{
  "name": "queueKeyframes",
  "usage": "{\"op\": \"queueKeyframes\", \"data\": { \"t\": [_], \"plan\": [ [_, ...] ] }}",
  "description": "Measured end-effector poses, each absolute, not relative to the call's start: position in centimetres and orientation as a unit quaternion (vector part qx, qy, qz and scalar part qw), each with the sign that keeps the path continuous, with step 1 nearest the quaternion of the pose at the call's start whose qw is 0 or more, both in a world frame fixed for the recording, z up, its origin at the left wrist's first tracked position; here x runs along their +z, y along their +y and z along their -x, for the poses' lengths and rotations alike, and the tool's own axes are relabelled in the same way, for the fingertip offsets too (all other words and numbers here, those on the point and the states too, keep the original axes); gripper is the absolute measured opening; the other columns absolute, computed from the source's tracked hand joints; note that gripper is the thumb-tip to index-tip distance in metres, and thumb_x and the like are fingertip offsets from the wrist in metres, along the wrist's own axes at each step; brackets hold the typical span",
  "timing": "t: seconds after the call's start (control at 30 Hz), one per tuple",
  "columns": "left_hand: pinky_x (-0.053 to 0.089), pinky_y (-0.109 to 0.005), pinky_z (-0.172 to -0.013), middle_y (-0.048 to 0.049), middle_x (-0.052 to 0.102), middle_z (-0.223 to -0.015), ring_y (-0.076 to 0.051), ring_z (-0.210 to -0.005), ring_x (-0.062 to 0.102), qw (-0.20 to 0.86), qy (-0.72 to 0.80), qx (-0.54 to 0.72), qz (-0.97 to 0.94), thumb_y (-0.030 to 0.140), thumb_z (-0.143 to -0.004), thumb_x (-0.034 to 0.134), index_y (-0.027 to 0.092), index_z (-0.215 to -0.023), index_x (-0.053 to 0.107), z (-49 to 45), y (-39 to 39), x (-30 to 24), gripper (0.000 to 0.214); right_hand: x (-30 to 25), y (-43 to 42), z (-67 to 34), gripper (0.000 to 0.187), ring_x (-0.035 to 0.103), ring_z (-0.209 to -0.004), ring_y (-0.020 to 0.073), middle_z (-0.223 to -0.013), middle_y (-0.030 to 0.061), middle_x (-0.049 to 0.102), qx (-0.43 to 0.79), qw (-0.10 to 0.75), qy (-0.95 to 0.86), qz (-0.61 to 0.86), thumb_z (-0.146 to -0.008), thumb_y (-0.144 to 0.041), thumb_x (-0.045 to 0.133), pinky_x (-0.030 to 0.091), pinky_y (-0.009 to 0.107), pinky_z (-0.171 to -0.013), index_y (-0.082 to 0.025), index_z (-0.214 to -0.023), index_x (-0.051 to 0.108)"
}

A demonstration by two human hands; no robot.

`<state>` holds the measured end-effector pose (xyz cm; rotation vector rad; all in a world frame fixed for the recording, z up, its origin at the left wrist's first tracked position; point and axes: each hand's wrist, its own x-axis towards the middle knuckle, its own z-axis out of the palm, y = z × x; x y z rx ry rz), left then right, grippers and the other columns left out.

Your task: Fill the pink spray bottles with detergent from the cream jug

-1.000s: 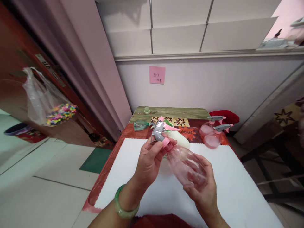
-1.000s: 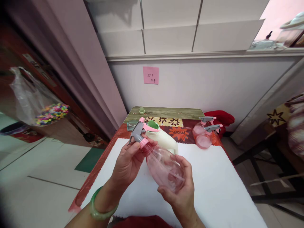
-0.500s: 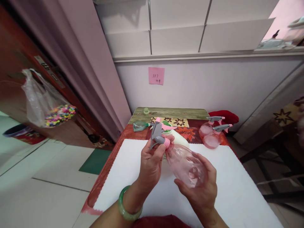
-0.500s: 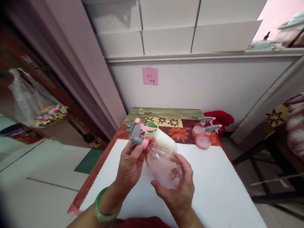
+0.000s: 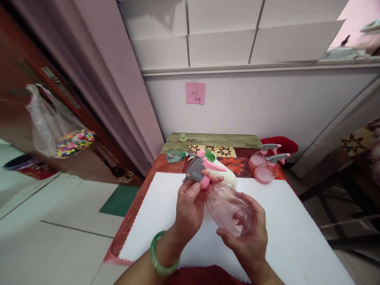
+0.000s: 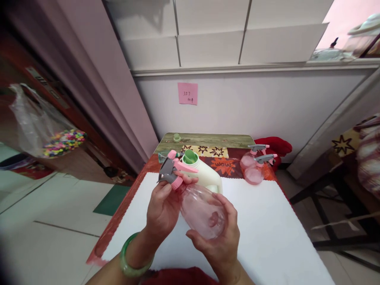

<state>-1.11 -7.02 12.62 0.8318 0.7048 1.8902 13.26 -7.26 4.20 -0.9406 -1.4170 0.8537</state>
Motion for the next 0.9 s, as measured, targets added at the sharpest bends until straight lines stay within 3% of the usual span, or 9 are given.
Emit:
{"op": "queueKeyframes", "data": {
  "t": [0.17,0.33,0.6,0.67,0.77,0.9],
  "plan": [
    [0.055,-0.034,-0.093,-0.0058,0.079,-0.094,-0.022,-0.093,0.074,0.443,0.309,0.793,-0.283,0.04,-0.087,0.072,0.02,-0.093,0.08,0.7,-7.3,13.0,0.022,4.5,-7.1,-13.0,0.095,0.067,-0.109,0.0327,-0.133,0.0186,0.059,0.3,0.593,-0.639,0.389,-0.063,-0.053,0.089,0.06,0.043,-0.078,-0.02,-0.142,0.046],
    [0.057,-0.03,-0.088,-0.0059,0.079,-0.095,-0.02,-0.092,0.074,0.497,0.321,0.775,-0.223,0.038,-0.082,0.078,0.019,-0.087,0.08,1.0,-7.8,13.1,0.02,4.8,-6.7,-13.2,0.097,0.066,-0.108,0.035,-0.127,0.0179,0.061,0.129,0.605,-0.698,0.362,-0.064,-0.053,0.089,0.058,0.054,-0.088,-0.02,-0.144,0.045],
    [0.054,-0.039,-0.096,-0.0126,0.079,-0.098,-0.025,-0.096,0.073,0.504,0.339,0.766,-0.211,0.044,-0.083,0.075,0.014,-0.09,0.079,1.4,-9.6,11.9,0.031,6.0,-8.3,-13.5,0.085,0.067,-0.097,0.0318,-0.116,0.0144,0.064,-0.063,0.587,-0.721,0.363,-0.067,-0.043,0.09,0.06,0.048,-0.082,-0.022,-0.139,0.049],
    [0.053,-0.041,-0.096,-0.013,0.079,-0.099,-0.026,-0.097,0.073,0.494,0.339,0.771,-0.216,0.045,-0.082,0.075,0.015,-0.09,0.079,1.3,-10.2,11.4,0.032,5.7,-9.2,-13.5,0.084,0.068,-0.099,0.0318,-0.117,0.014,0.064,-0.037,0.587,-0.719,0.37,-0.067,-0.043,0.09,0.06,0.049,-0.083,-0.024,-0.137,0.05],
    [0.052,-0.041,-0.098,-0.0126,0.079,-0.102,-0.026,-0.1,0.073,0.492,0.324,0.77,-0.245,0.045,-0.086,0.072,0.017,-0.098,0.078,1.2,-10.8,10.7,0.032,5.3,-11.0,-13.5,0.089,0.067,-0.107,0.0339,-0.124,0.0152,0.063,0.096,0.587,-0.691,0.411,-0.061,-0.046,0.092,0.061,0.048,-0.083,-0.024,-0.136,0.05],
    [0.047,-0.043,-0.107,-0.0109,0.078,-0.102,-0.026,-0.107,0.071,0.494,0.314,0.76,-0.283,0.042,-0.091,0.065,0.018,-0.101,0.077,1.4,-11.6,9.4,0.029,5.7,-12.9,-13.4,0.08,0.071,-0.097,0.031,-0.125,0.0152,0.066,0.487,0.508,-0.531,0.472,-0.064,-0.054,0.087,0.062,0.037,-0.064,-0.023,-0.13,0.054]
  ]
}}
